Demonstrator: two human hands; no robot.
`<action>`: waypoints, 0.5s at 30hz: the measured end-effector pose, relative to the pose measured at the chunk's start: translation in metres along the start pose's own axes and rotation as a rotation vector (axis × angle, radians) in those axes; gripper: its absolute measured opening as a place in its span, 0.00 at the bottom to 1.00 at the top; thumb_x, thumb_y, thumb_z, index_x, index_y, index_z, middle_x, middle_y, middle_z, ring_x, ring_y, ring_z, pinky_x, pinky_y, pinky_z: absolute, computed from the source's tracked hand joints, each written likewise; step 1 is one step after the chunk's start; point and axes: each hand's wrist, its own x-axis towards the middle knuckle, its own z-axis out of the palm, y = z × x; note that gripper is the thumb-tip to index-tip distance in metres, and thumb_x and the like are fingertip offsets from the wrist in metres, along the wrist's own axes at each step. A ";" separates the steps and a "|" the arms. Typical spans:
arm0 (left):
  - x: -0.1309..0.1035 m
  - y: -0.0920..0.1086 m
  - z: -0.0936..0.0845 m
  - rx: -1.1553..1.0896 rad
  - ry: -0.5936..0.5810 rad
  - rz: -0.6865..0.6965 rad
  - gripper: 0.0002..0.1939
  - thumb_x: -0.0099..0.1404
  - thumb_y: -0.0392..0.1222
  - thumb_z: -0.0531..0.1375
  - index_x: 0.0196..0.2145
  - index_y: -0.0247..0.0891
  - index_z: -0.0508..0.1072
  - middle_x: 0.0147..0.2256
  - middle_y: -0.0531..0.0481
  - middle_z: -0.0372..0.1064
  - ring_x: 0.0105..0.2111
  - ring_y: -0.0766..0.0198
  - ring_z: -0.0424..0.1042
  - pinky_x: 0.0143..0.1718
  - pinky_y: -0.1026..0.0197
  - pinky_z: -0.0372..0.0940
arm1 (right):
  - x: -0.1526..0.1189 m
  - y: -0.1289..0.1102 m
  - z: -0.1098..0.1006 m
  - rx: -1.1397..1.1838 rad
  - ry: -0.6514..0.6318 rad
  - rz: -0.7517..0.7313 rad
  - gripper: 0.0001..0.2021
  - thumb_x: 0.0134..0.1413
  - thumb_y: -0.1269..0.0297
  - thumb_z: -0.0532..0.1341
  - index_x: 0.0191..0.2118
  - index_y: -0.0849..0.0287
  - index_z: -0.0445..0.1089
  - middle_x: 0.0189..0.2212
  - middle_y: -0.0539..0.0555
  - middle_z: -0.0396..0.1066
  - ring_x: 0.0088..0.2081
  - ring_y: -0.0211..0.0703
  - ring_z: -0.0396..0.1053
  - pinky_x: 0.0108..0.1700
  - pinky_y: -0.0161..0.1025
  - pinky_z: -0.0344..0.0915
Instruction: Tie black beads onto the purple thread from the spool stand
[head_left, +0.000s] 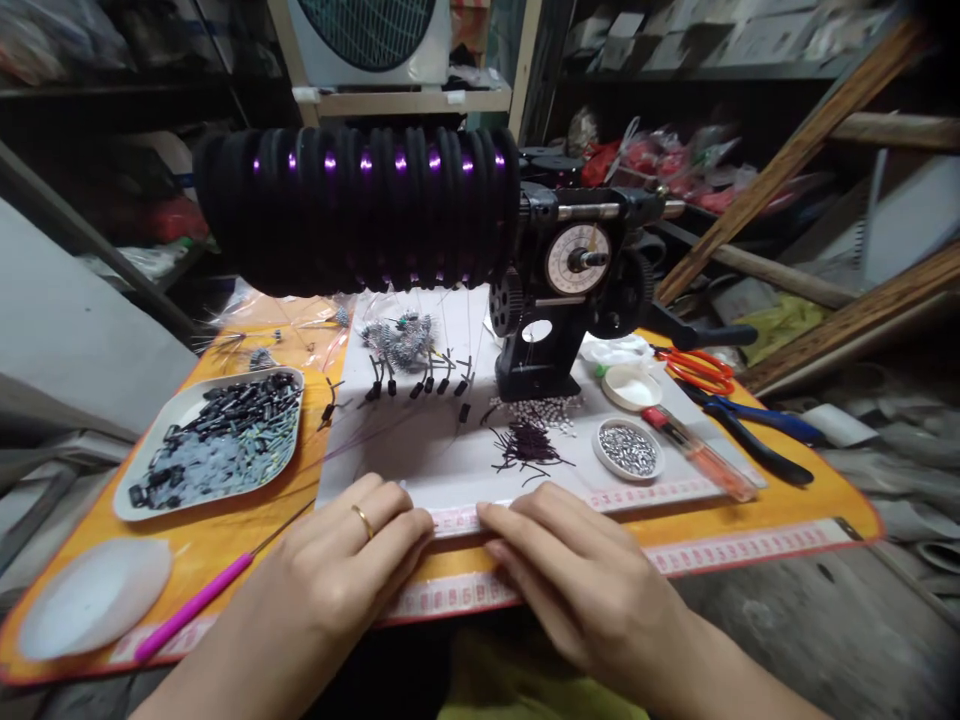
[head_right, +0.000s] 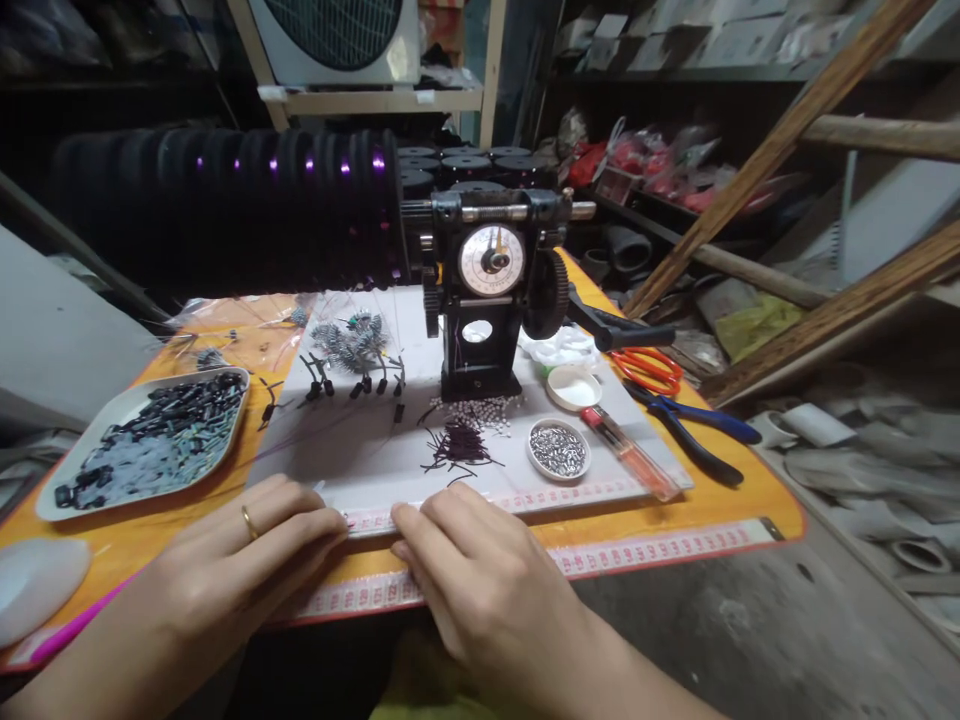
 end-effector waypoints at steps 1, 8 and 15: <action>0.002 0.000 -0.002 0.029 -0.021 0.015 0.08 0.73 0.30 0.53 0.43 0.36 0.71 0.35 0.46 0.69 0.33 0.57 0.70 0.30 0.57 0.67 | 0.000 0.002 0.001 -0.059 -0.012 -0.055 0.10 0.68 0.76 0.57 0.52 0.72 0.70 0.32 0.60 0.73 0.32 0.48 0.67 0.32 0.44 0.69; 0.006 0.001 -0.002 0.253 0.028 0.183 0.17 0.73 0.28 0.45 0.47 0.32 0.72 0.38 0.41 0.77 0.37 0.51 0.76 0.35 0.55 0.71 | -0.011 0.014 -0.008 -0.243 -0.059 -0.213 0.12 0.68 0.77 0.58 0.52 0.80 0.72 0.38 0.67 0.77 0.39 0.54 0.72 0.38 0.48 0.75; -0.024 -0.020 0.009 0.155 0.094 0.100 0.21 0.69 0.32 0.58 0.57 0.44 0.75 0.44 0.46 0.82 0.46 0.52 0.79 0.50 0.57 0.71 | -0.028 0.014 -0.018 -0.377 -0.064 -0.063 0.18 0.74 0.63 0.52 0.55 0.69 0.74 0.37 0.63 0.78 0.38 0.53 0.74 0.37 0.48 0.76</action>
